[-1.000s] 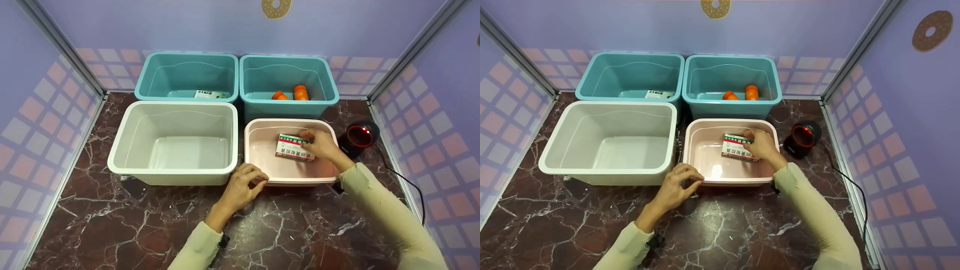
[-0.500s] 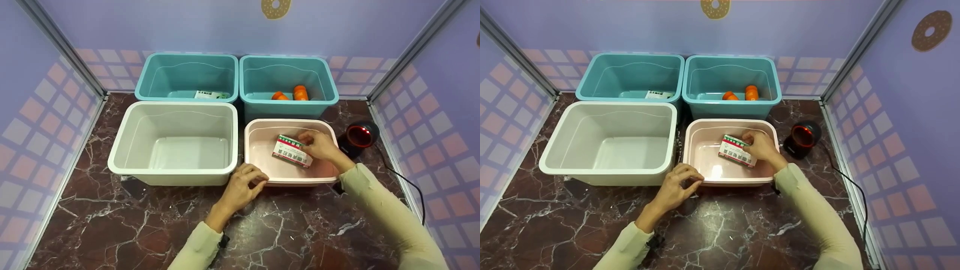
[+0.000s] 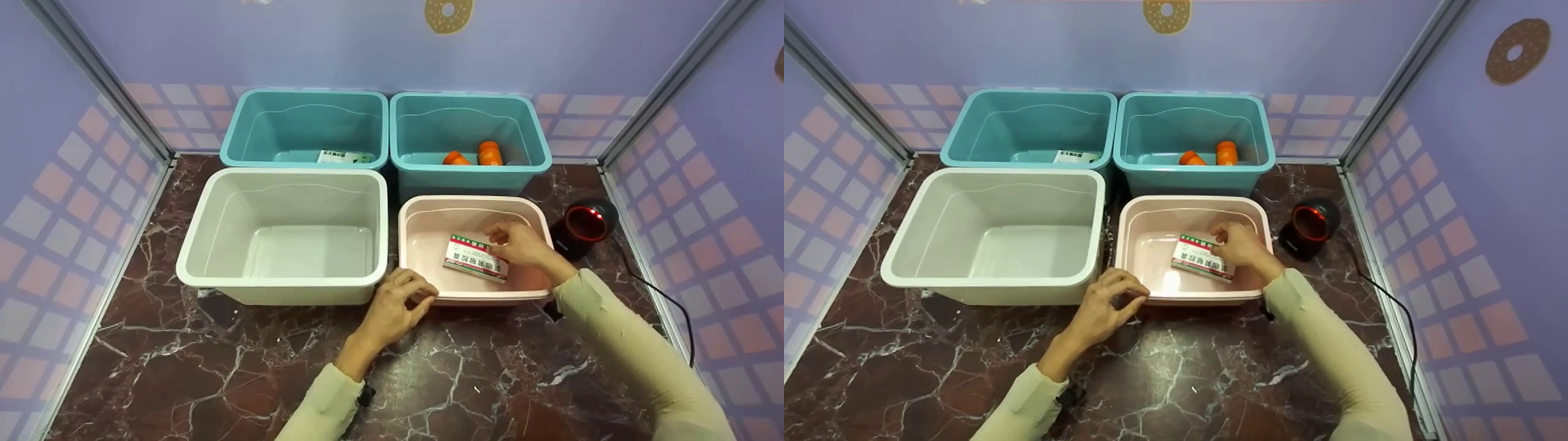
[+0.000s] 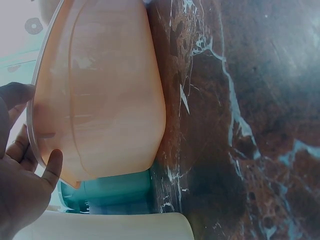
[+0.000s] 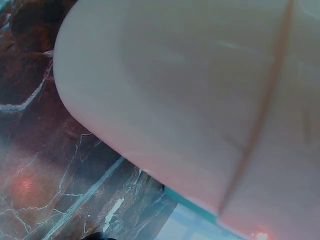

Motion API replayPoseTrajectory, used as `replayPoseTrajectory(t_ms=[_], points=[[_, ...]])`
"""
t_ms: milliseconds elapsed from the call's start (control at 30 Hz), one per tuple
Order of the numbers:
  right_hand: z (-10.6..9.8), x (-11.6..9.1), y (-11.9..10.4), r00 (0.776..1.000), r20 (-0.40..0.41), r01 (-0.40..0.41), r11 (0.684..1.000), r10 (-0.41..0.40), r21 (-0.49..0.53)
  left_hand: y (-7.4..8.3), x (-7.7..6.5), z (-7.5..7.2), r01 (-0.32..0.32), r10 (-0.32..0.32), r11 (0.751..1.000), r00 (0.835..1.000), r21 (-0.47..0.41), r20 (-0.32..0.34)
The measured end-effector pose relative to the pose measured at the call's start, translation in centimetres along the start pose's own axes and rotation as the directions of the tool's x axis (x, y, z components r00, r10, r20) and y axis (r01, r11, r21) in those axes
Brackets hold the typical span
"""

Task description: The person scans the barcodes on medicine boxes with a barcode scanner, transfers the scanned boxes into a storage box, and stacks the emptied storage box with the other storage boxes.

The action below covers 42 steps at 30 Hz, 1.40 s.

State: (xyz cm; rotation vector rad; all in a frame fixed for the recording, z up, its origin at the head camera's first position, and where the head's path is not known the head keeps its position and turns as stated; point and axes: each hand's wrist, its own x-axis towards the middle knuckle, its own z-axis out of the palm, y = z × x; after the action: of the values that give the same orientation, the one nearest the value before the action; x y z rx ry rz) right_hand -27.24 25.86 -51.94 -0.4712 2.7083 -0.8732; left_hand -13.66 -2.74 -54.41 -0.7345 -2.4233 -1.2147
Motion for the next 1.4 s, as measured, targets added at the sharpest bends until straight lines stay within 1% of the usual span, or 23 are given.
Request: replayPoseTrajectory(t_ms=[167, 267, 433, 533, 667, 867, 1100, 1267, 1400], points=[[0.3, 0.0, -0.1, 0.999, 0.031, -0.008, 1.0, 0.009, -0.026, -0.1, 0.0, 0.0, 0.005, -0.005, 1.0, 1.0, -0.001, 0.006], [0.4, 0.1, -0.1, 0.999, 0.04, -0.011, 0.999, 0.013, -0.052, -0.1, 0.1, 0.0, -0.004, 0.004, 1.0, 1.0, -0.006, 0.0], [0.6, 0.3, 0.0, 0.998, 0.062, -0.015, 0.992, 0.023, -0.124, -0.1, 0.1, 0.0, -0.026, 0.026, 1.0, 0.999, -0.006, -0.019], [0.6, 0.4, 0.1, 0.995, 0.089, -0.021, 0.987, 0.036, -0.159, -0.1, 0.1, 0.0, -0.033, 0.033, 0.999, 0.999, -0.007, -0.022], [0.7, 0.3, 0.2, 0.991, 0.129, -0.02, 0.983, 0.044, -0.182, -0.1, 0.1, 0.0, -0.026, 0.026, 1.0, 1.0, -0.006, -0.017], [0.9, 0.2, 0.3, 0.984, 0.173, 0.002, 0.983, 0.03, -0.182, 0.0, 0.0, 0.0, -0.001, 0.001, 1.0, 1.0, 0.007, 0.001], [1.1, -0.1, 0.1, 0.967, 0.251, 0.018, 0.984, 0.028, -0.179, 0.0, 0.0, -0.1, 0.012, -0.012, 1.0, 1.0, 0.014, 0.013], [1.2, -0.1, 0.2, 0.954, 0.301, 0.048, 0.99, -0.007, -0.13, 0.0, 0.0, 0.0, 0.007, -0.007, 1.0, 1.0, 0.012, 0.006], [1.3, -0.1, 0.2, 0.943, 0.334, 0.037, 0.996, -0.007, -0.084, 0.0, -0.1, -0.1, 0.004, -0.004, 1.0, 1.0, 0.006, 0.007]])
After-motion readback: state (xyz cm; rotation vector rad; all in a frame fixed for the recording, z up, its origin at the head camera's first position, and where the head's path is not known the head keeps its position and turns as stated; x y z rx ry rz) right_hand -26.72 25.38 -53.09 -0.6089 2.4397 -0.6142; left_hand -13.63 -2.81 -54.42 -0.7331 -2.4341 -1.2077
